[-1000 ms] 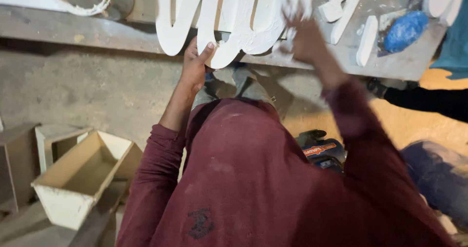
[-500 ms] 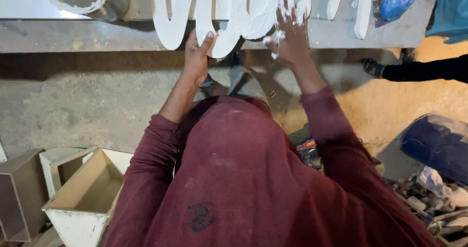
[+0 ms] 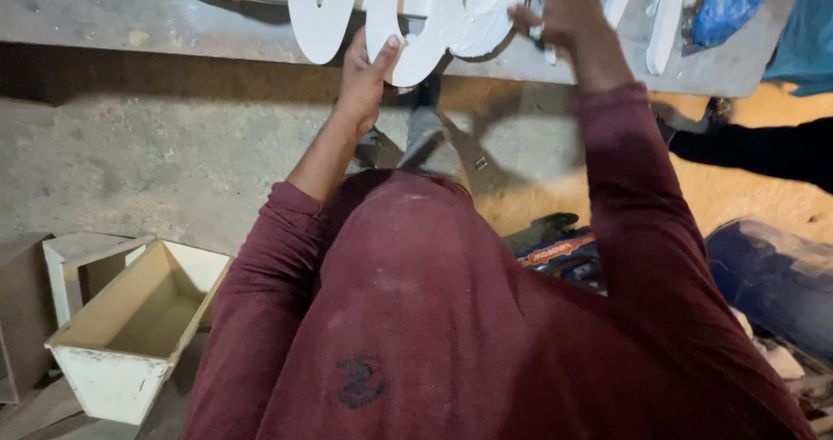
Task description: The person applies white putty by hand to the edges and surfaces of a large wooden letter on a workbench. They repeatedly smooth and spread the putty across the letter's contours, occasionally lifting and repositioning the letter to reach different areas.
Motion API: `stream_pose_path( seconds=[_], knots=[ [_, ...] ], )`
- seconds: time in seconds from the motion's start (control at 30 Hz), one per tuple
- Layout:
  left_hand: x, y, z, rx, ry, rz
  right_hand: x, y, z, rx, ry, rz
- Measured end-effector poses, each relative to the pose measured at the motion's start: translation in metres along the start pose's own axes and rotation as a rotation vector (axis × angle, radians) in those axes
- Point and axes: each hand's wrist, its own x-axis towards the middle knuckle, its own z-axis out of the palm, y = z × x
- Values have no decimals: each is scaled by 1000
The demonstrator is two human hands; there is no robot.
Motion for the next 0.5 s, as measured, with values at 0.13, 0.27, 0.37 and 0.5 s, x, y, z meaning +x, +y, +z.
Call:
stream_pose_path(
  seconds=[0.13, 0.27, 0.37, 0.5],
  knots=[
    [-1, 5, 3, -25, 61, -111, -32, -12, 33, -384, -73, -40],
    [-4, 17, 10, -30, 42, -114, -103, -48, 78, -303, 68, -257],
    [-4, 20, 11, 13, 78, -171, -132, -80, 114, -305, 118, -289],
    [-4, 15, 9, -28, 18, -72, -130, -98, 140, -232, 229, -320]
  ],
)
